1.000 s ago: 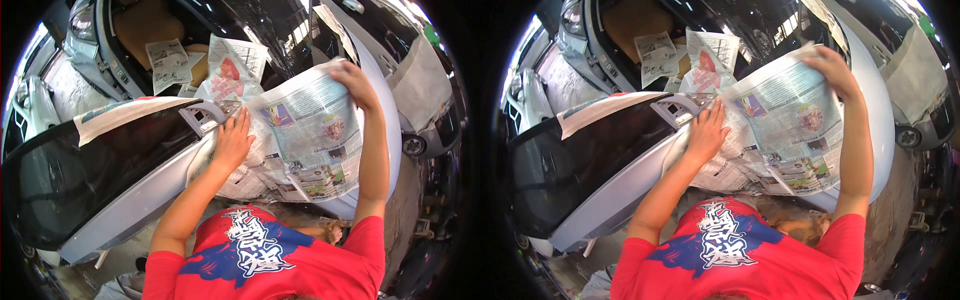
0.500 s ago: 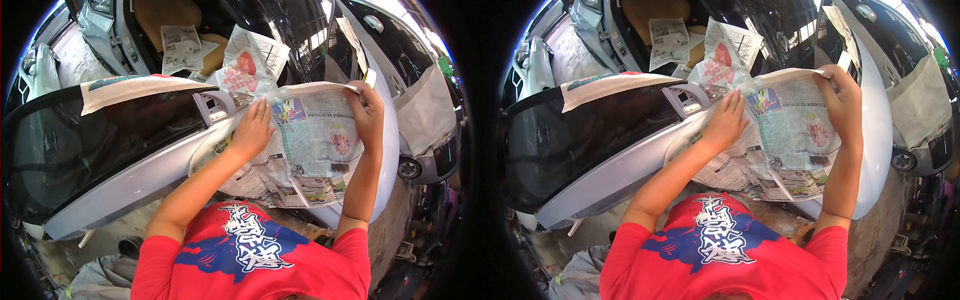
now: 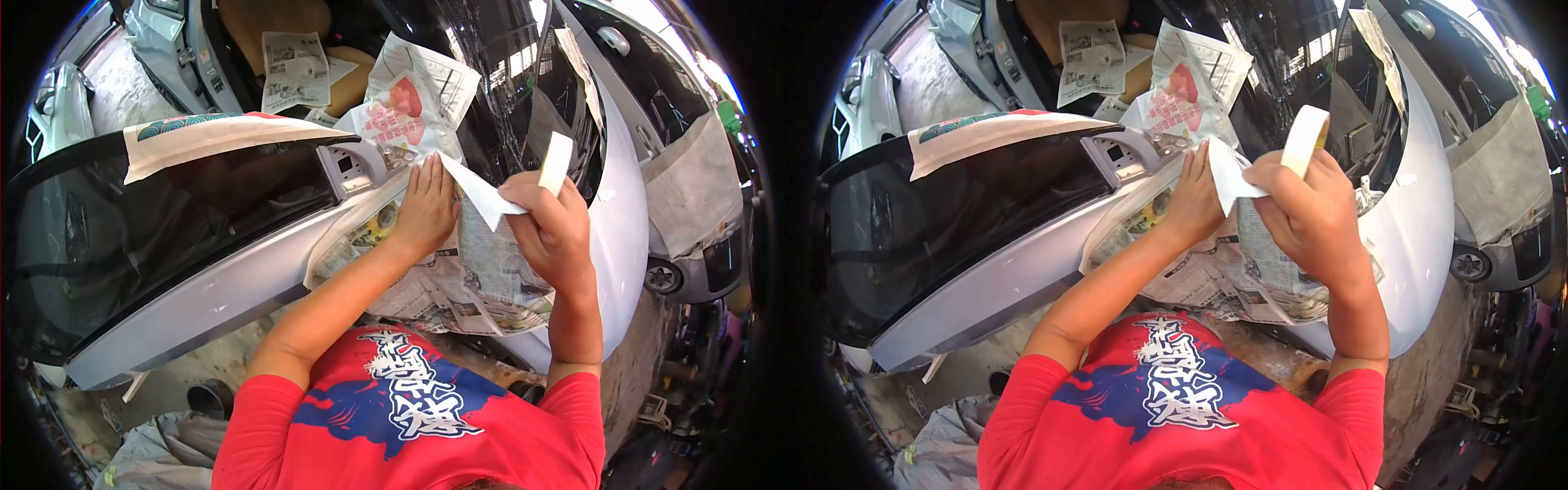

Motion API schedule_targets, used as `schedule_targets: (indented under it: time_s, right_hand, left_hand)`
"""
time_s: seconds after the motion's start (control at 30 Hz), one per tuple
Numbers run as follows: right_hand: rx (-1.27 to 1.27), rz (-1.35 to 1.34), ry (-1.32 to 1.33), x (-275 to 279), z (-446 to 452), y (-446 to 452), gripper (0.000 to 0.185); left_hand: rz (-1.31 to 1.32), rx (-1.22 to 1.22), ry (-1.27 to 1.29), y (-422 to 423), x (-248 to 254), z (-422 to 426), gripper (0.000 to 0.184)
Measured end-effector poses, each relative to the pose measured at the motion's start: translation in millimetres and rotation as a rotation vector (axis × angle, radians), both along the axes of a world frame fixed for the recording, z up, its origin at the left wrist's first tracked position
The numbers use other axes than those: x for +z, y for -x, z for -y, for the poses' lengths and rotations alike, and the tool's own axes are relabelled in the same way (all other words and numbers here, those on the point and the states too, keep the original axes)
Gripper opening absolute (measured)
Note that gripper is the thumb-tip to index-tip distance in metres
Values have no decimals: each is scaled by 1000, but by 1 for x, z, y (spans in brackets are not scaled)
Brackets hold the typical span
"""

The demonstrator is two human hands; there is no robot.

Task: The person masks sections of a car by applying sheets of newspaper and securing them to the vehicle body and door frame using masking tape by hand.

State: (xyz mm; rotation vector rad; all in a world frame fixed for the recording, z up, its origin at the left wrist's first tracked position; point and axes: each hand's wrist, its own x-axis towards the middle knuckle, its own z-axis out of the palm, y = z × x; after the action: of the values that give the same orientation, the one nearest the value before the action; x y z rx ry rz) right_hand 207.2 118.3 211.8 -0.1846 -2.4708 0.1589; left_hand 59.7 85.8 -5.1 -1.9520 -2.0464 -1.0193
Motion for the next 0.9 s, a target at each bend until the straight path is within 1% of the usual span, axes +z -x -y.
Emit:
schedule_targets:
  time_s: [0.13, 0.2, 0.23, 0.33, 0.37, 0.4, 0.43, 0.47, 0.53, 0.57, 0.67, 0.7, 0.8, 0.9]
  right_hand:
    - [20, 26, -71, -6, -11, 12, 31]
    - [17, 40, -118, -6, -17, 18, 31]
    - [-18, 38, -120, -5, -20, 21, 26]
    - [-211, 53, -87, -7, -54, 17, 17]
    - [-266, 27, 93, -6, -63, 17, 12]
    - [-320, -2, 273, -5, -71, 18, 9]
    - [-337, -12, 319, -3, -80, 17, 11]
    - [-332, -27, 330, -4, -82, 15, 11]
    - [-314, -54, 351, -6, -83, 16, 10]
    - [-309, -44, 295, -4, -77, 15, 10]
    - [-209, -4, 197, 2, -54, 19, 9]
    - [-180, -23, 191, 3, -49, 20, 8]
    - [-223, -10, 147, 3, -56, 23, 8]
    - [-346, -29, 331, 2, -89, 23, 15]
  left_hand:
    - [3, 61, -59, -2, 2, -11, 58]
    - [-88, 125, -31, -4, 2, -17, 55]
    - [-133, 158, -17, -3, 2, -20, 53]
    - [-178, 193, 12, 0, 6, -23, 44]
    - [-154, 204, 22, 2, 7, -25, 39]
    - [-85, 175, 48, 5, 12, -24, 39]
    - [-16, 144, 74, 8, 18, -23, 40]
    - [53, 114, 100, 11, 23, -22, 40]
    - [76, 119, -20, 11, 20, -25, 36]
    - [89, 122, -77, 9, 19, -27, 35]
    - [93, 127, -102, 7, 17, -36, 37]
    - [88, 152, -70, 6, 19, -38, 37]
    - [74, 205, 10, 4, 21, -47, 39]
    - [80, 199, 73, 5, 21, -49, 45]
